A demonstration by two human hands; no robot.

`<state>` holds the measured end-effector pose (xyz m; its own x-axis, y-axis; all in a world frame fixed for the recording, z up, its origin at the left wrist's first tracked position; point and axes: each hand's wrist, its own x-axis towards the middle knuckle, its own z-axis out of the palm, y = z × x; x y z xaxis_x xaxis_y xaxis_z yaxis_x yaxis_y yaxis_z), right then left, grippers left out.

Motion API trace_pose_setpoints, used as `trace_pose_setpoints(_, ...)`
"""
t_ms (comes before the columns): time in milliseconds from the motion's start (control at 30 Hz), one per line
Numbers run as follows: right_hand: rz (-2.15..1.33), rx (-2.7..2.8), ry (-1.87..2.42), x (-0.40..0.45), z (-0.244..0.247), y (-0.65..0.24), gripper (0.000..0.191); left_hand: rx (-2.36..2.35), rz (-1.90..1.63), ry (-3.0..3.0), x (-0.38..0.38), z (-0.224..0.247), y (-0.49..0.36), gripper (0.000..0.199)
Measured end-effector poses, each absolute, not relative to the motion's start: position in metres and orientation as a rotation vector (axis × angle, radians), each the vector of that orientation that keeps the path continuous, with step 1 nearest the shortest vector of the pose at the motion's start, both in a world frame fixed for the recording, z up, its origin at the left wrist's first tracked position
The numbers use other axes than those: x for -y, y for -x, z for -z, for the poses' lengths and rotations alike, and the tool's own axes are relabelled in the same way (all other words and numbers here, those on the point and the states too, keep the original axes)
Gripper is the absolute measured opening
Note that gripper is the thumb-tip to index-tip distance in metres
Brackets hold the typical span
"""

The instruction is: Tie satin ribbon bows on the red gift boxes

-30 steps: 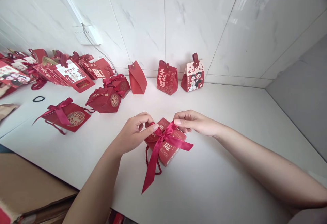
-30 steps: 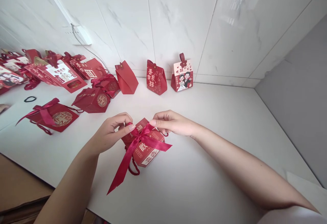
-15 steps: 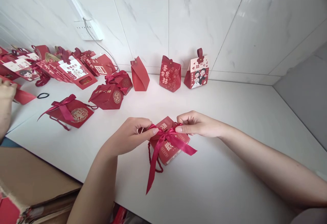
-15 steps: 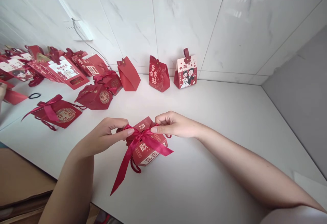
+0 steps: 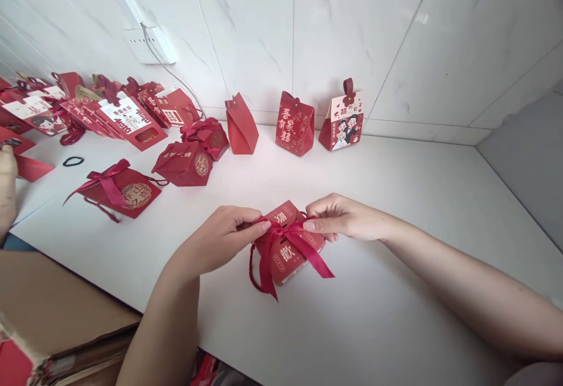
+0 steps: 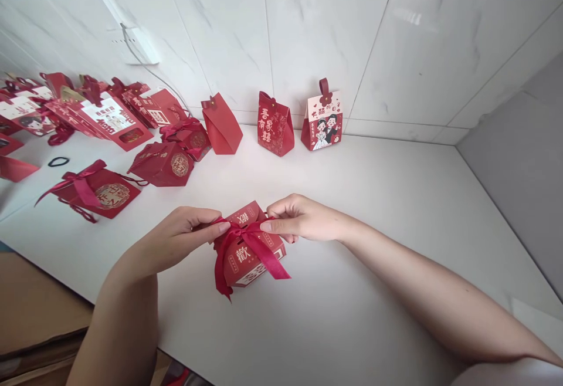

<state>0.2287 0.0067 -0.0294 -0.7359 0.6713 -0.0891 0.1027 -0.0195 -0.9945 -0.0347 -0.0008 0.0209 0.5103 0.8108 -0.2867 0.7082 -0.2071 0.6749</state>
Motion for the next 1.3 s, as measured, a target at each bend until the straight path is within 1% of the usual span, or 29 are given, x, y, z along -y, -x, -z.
trace_pose_setpoints(300, -1.755, 1.747, 0.855, -0.007, 0.029, -0.229, 0.039, -1.467, -0.471, -2.036, 0.004, -0.012, 0.025, 0.042)
trace_pose_setpoints(400, -1.748, 1.731, 0.853, -0.007, 0.028, -0.228, 0.038, -1.469, -0.477, -1.935, 0.006, -0.011, 0.021, 0.038)
trace_pose_setpoints(567, -1.784, 1.725, 0.871, -0.010, 0.031, -0.229, 0.038, -1.337, -0.428, -1.753, -0.001, -0.009, 0.023, 0.037)
trace_pose_setpoints(867, -1.860, 1.674, 0.859, -0.016, 0.037, -0.233, 0.038, -1.269, -0.460, -1.780, -0.009, -0.007, 0.024, 0.036)
trace_pose_setpoints(1067, -1.888, 1.687, 0.866, -0.021, 0.042, -0.238, 0.038, -1.272, -0.428, -1.897, -0.008, -0.009, 0.024, 0.034)
trace_pose_setpoints(1233, -1.837, 1.710, 0.903, -0.027, 0.044, -0.240, 0.038, -1.365, -0.545, -1.814, -0.012, -0.001, 0.021, 0.044)
trace_pose_setpoints(1300, -1.780, 1.718, 0.933, -0.029, 0.041, -0.241, 0.043, -1.396, -0.638, -1.676, -0.016, 0.003, 0.020, 0.043)
